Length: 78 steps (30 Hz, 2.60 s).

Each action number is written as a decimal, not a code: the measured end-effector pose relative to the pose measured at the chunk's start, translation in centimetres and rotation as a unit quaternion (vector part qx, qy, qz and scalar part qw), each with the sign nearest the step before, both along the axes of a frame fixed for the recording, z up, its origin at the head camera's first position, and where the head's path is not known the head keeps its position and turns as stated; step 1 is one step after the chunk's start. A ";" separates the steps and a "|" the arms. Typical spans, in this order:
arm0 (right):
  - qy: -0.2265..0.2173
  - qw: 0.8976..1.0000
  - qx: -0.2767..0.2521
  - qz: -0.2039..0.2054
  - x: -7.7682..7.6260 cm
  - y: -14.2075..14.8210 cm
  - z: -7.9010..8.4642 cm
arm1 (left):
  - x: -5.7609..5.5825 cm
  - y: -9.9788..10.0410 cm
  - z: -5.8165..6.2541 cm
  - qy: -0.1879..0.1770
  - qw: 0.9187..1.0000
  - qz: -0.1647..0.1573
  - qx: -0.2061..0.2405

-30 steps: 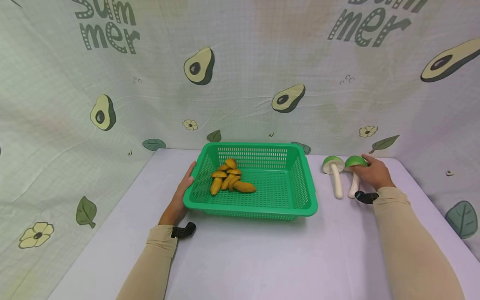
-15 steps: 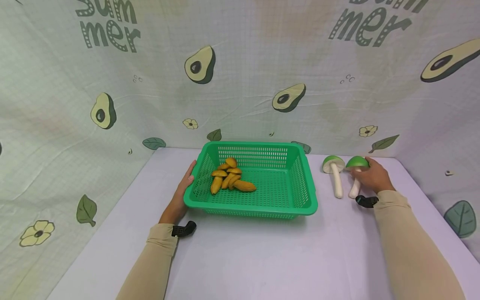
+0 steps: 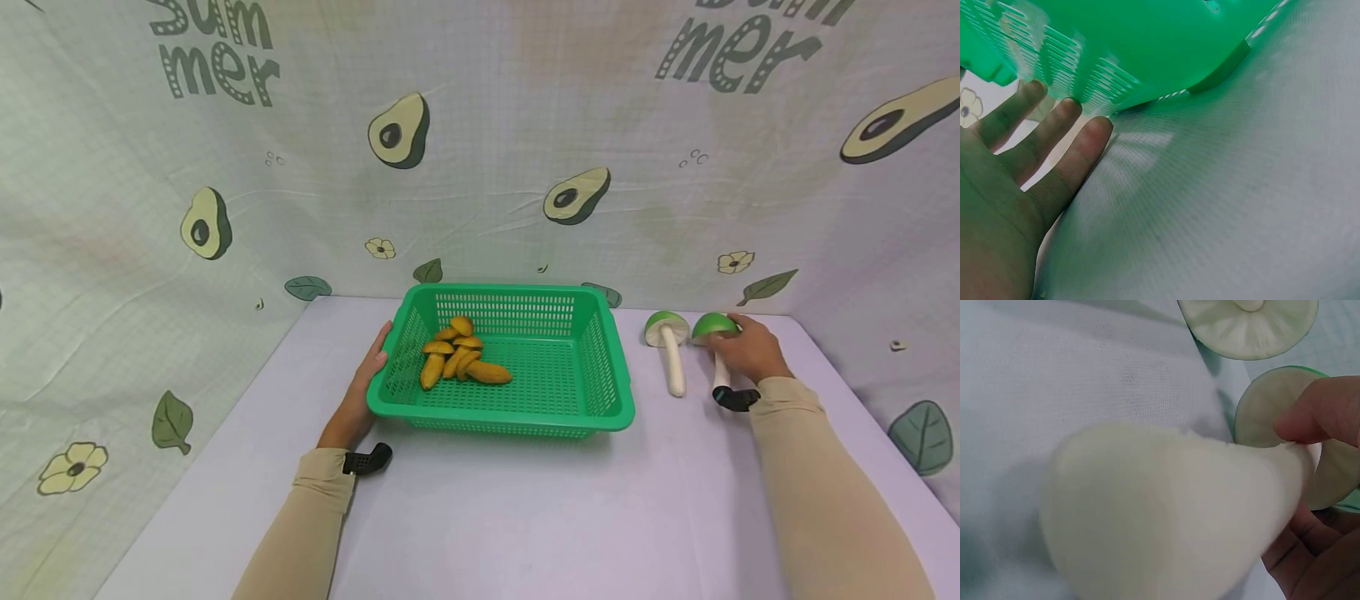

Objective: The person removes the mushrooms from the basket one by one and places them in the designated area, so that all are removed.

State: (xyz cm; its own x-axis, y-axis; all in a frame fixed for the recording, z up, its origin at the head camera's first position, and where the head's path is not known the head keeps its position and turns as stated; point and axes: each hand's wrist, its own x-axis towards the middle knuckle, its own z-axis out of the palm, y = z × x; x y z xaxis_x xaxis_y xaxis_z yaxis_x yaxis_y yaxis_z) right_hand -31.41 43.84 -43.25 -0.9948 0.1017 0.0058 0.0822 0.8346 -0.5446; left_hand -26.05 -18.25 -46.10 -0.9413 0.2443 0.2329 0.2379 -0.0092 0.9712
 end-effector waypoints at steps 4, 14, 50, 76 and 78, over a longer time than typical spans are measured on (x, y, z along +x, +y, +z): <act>0.006 1.000 -0.001 -0.001 0.0 0.0 -0.1 | -0.1 0.0 -0.1 0.000 1.000 -0.002 -0.001; 0.021 1.000 0.000 -0.002 0.2 0.4 -1.1 | 0.1 0.1 0.0 -0.001 1.000 0.004 -0.002; -0.006 1.000 -0.001 -0.002 1.0 0.3 -1.3 | -0.3 -0.1 0.1 0.005 1.000 0.009 -0.011; 0.045 0.999 0.003 -0.007 1.1 0.2 -1.4 | 0.0 0.0 -0.2 0.000 1.000 0.010 -0.018; 0.047 0.999 0.002 -0.009 1.0 0.2 -1.5 | 0.0 0.0 -0.3 -0.002 1.000 0.011 -0.018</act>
